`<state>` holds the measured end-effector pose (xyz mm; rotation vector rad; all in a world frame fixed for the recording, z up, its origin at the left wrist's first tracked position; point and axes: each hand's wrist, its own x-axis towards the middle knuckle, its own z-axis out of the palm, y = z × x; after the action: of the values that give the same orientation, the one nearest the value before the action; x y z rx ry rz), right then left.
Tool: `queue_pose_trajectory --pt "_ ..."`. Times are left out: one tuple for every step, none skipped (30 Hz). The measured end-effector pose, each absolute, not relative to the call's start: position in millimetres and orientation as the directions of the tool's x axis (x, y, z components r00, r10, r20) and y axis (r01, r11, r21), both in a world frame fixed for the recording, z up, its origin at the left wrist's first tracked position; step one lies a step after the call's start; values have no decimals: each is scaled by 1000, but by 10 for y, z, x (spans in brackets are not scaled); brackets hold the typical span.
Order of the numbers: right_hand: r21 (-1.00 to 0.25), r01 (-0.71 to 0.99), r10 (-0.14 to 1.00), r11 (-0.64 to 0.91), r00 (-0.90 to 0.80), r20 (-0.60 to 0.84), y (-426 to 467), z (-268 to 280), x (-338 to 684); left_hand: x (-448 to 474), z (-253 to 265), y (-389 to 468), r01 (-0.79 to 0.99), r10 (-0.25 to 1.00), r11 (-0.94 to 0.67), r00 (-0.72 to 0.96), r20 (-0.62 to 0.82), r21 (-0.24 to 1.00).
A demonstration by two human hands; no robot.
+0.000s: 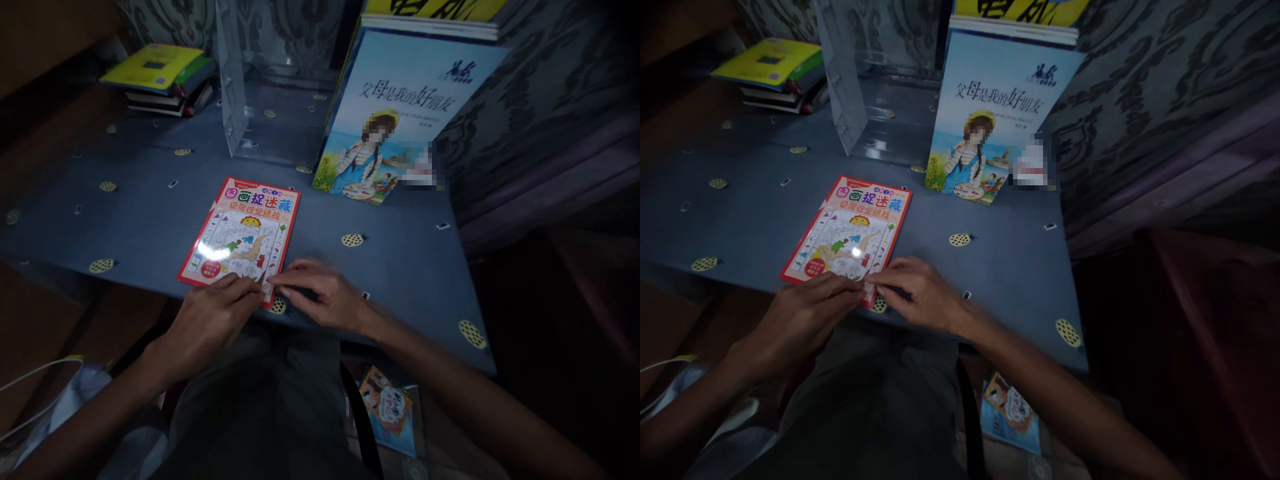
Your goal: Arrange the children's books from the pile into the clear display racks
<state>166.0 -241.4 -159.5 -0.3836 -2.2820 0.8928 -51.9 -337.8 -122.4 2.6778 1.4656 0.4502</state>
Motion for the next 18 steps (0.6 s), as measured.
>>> queue_pose_trajectory --pt "-675 16 459 738 -745 484 -2444 -1591 1667 -519 -1230 -3386 817 832 -547 506 228 183" --pt "-661 -3 440 750 -744 503 -2473 -1589 1674 -520 -1237 -3392 818 831 -548 506 233 178" --pt "-647 -21 419 762 -746 518 -2502 -1587 1680 -520 -1243 -3397 818 829 -550 507 238 172" --pt "-628 -36 397 777 -746 534 -2529 -1586 1687 -521 -1248 -3400 817 825 -553 509 246 165" --pt "-604 -45 374 796 -748 548 -2553 -1586 1694 -522 -1254 -3403 817 822 -555 509 256 157" --pt "-572 -46 348 819 -753 559 -2576 -1587 1701 -522 -1260 -3404 816 817 -558 509 270 151" --pt "-532 -44 316 846 -761 566 -2596 -1587 1709 -522 -1266 -3404 815 813 -561 508 284 148" --pt "-489 -36 285 872 -774 566 -2614 -1586 1718 -521 -1274 -3404 813 809 -563 505 300 150" --pt "-450 -21 261 893 -790 555 -2631 -1585 1727 -520 -1284 -3403 811 806 -564 500 316 155" --pt "-418 -6 242 908 -808 537 -2646 -1582 1734 -518 -1295 -3402 809 803 -565 495 332 161" --pt "-396 9 232 918 -822 520 -2660 -1577 1740 -516 -1307 -3401 807 800 -566 491 345 166" --pt "-382 23 230 924 -831 506 -2673 -1572 1744 -514 -1321 -3401 806 797 -567 486 357 169" --pt "-377 34 233 926 -837 495 -2685 -1568 1746 -513 -1335 -3400 807 796 -566 481 367 172" --pt "-374 41 235 927 -838 492 -2695 -1564 1746 -514 -1349 -3399 806 797 -564 475 372 179" --pt "-371 43 237 927 -836 494 -2705 -1562 1744 -518 -1362 -3397 805 801 -560 467 374 193" --pt "-371 45 239 928 -835 496 -2714 -1562 1741 -526 -1373 -3393 803 806 -557 459 374 214" --pt "-372 47 241 927 -834 496 -2722 -1563 1737 -540 -1383 -3387 801 813 -551 450 370 235" --pt "-376 51 246 925 -835 493 -2729 -1564 1733 -561 -1392 -3378 803 821 -542 441 364 249"
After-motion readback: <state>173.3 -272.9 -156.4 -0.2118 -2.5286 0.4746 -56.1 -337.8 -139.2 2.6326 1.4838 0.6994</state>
